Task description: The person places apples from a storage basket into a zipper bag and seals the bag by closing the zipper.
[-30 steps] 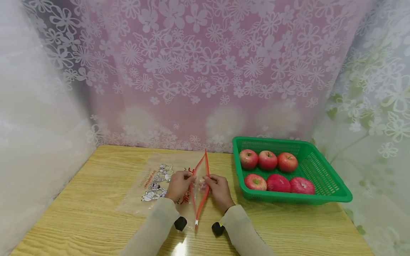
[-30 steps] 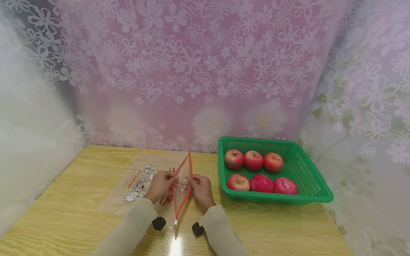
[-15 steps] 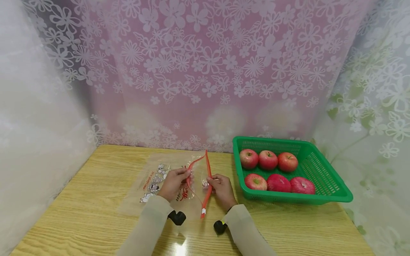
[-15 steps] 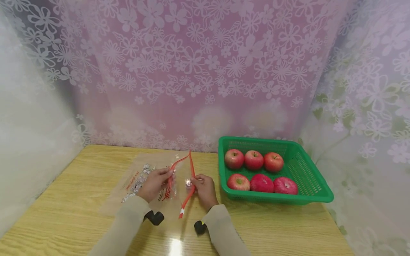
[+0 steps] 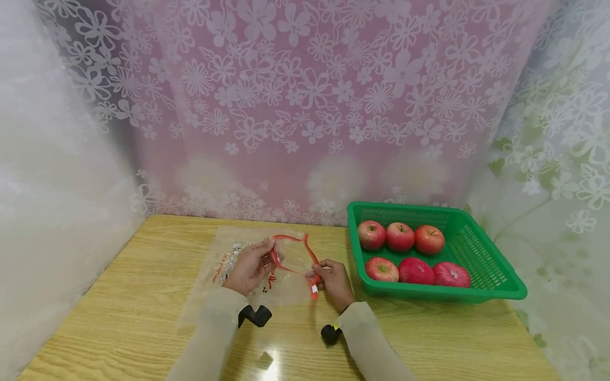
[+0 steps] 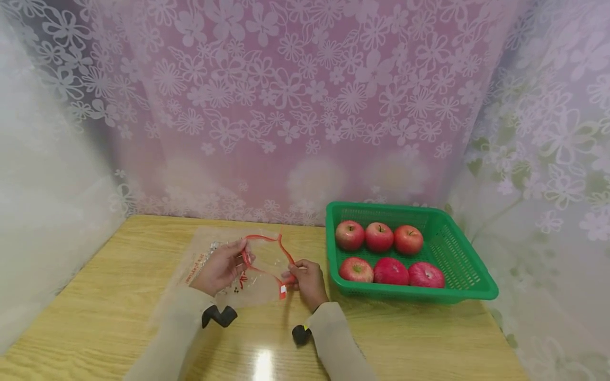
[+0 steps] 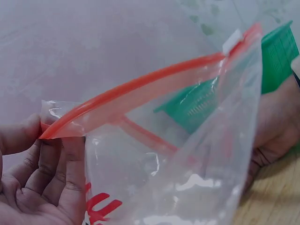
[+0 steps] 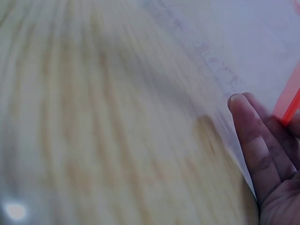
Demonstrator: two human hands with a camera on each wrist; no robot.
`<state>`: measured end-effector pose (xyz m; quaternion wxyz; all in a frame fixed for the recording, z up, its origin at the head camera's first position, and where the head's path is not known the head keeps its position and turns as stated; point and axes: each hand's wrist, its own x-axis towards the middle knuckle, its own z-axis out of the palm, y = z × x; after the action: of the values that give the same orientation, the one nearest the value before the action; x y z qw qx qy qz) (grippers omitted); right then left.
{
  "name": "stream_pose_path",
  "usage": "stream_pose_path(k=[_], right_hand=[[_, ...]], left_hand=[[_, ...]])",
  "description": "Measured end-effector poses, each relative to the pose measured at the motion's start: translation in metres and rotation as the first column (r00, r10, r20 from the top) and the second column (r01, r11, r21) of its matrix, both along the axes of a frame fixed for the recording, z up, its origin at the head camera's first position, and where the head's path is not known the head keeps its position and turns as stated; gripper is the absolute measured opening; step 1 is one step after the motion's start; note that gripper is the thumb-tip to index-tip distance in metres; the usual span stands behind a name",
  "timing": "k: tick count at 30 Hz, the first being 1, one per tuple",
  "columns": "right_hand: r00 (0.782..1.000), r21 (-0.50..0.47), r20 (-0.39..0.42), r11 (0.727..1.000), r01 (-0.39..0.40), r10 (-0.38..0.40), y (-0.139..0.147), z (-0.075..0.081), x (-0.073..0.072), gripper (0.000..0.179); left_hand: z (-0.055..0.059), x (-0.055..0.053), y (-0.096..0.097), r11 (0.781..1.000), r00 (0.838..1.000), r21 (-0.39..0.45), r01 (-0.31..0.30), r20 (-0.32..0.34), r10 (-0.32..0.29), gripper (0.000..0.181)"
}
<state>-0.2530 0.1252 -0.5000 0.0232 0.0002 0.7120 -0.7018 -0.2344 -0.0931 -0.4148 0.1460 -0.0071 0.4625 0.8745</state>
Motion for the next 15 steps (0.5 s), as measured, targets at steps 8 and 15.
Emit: stream_pose_path(k=[8, 15], right_hand=[[0.999, -0.072, 0.015, 0.997, -0.040, 0.041, 0.001, 0.000, -0.001, 0.011], [0.999, -0.081, 0.034, 0.996, -0.038, 0.040, -0.001, 0.001, 0.001, 0.007]], left_hand=[[0.017, 0.003, -0.009, 0.998, 0.999, 0.060, 0.011, -0.045, -0.008, 0.030], [0.022, 0.005, -0.019, 0.997, 0.998, 0.081, 0.015, -0.060, -0.010, 0.030]])
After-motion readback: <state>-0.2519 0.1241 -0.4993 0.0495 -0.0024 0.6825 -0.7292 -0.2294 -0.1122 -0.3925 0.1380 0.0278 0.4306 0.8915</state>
